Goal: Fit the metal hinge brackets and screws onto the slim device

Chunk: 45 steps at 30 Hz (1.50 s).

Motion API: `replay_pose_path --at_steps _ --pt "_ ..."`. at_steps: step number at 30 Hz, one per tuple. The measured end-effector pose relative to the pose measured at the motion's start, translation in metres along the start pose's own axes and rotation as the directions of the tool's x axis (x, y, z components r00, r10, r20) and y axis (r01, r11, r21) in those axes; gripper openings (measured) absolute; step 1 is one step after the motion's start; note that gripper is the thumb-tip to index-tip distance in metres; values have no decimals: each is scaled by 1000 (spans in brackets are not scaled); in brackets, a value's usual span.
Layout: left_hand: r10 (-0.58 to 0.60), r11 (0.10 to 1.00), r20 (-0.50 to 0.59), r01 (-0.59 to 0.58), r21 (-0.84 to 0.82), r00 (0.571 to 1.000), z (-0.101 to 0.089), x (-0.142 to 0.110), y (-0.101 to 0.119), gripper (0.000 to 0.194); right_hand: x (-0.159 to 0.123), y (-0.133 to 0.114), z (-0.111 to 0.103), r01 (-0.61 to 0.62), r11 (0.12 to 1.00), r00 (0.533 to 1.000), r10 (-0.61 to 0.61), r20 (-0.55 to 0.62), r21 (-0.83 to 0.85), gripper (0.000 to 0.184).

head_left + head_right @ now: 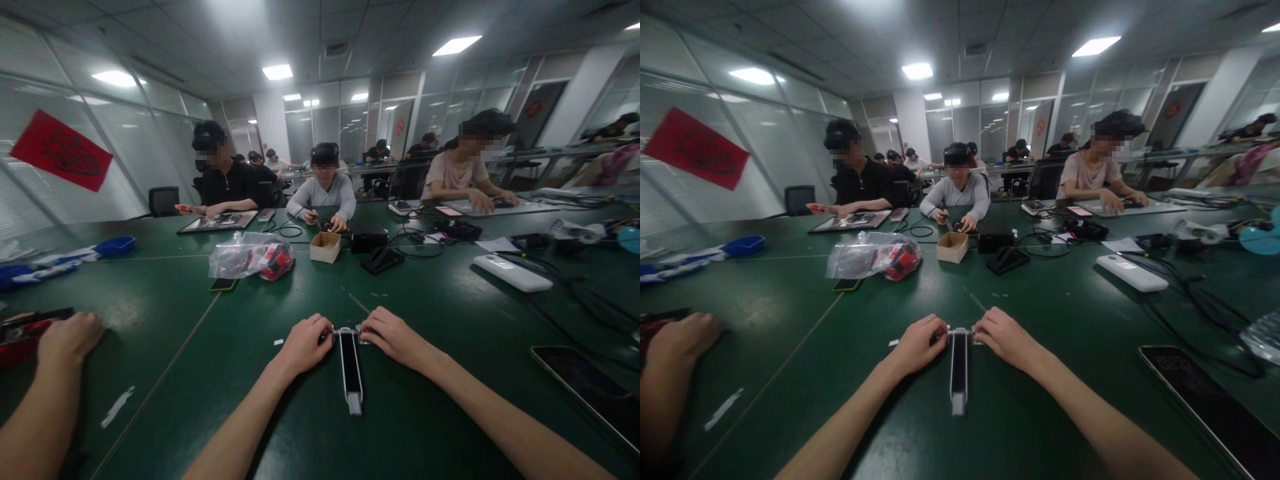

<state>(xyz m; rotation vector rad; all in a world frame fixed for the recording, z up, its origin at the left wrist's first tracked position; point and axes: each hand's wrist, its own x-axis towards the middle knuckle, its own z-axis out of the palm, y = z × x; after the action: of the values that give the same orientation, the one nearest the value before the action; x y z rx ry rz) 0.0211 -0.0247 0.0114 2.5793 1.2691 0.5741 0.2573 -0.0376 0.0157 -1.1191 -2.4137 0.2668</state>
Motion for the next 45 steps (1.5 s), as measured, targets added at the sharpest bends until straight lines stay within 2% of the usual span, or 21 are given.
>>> replay_pose_path --at_steps 6,14,20,26,32,45 --pt "-2 1000 10 2 10 1000 -1 1 1 10 2 -1 -1 112 984 994 -111 18 -138 25" --pt "-7 1000 3 7 7 1000 -1 0 2 10 2 -2 0 135 968 991 -133 25 -210 27" --pt "-5 1000 7 5 8 1000 -2 1 2 10 1 -1 2 105 981 994 -100 38 -166 24" --pt "0 1000 1 0 5 1000 -1 0 2 9 1 -2 1 -15 999 1000 16 26 -39 18" --pt "4 1000 5 -4 3 1000 -2 0 2 8 0 2 2 -79 996 997 79 14 50 11" --pt "20 1000 -4 -20 16 1000 0 0 1 9 -1 4 3 -33 998 999 33 3 55 16"
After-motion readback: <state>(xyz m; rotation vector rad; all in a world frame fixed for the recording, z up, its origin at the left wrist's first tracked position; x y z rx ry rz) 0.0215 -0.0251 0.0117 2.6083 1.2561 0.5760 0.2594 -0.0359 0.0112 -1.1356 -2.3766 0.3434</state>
